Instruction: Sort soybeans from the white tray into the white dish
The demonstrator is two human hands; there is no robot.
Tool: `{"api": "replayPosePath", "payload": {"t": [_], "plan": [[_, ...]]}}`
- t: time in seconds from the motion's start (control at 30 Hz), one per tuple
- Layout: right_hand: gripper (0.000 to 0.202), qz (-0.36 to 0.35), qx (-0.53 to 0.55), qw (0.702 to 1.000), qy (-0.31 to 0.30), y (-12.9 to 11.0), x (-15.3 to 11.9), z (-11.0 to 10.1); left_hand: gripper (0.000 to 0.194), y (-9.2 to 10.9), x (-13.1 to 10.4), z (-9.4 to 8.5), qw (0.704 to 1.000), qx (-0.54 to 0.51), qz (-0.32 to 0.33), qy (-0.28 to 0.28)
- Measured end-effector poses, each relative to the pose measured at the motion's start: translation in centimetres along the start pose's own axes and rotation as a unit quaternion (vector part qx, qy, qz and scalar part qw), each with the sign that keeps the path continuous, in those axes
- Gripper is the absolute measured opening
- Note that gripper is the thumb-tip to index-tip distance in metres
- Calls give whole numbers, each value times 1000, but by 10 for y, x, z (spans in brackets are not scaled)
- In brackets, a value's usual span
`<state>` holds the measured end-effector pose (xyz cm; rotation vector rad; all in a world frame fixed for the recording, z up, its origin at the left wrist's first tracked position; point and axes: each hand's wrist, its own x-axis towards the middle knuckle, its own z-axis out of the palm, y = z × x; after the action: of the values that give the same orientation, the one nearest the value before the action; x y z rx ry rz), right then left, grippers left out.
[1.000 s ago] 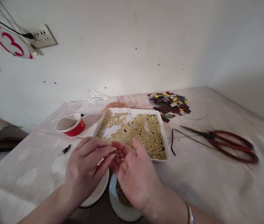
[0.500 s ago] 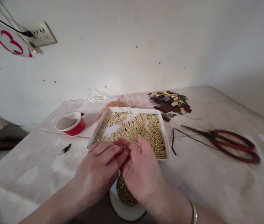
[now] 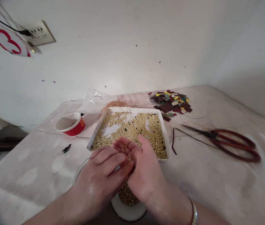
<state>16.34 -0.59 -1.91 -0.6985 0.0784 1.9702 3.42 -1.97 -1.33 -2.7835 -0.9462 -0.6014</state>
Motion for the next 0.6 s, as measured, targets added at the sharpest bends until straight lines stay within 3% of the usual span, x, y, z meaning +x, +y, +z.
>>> {"api": "replayPosePath", "payload": {"t": [0.3,0.5,0.6], "plan": [[38,26,-10,999,-35,3,-1,-3,10,3,0,-2,996,-62,-27,50],[46,31,27,993,-107,1,-3,-2,12,-23,0,-13,984,-81,-100,124],[49,24,27,993,-114,0,-4,-1,11,-35,-1,-12,981,-69,-125,129]]}}
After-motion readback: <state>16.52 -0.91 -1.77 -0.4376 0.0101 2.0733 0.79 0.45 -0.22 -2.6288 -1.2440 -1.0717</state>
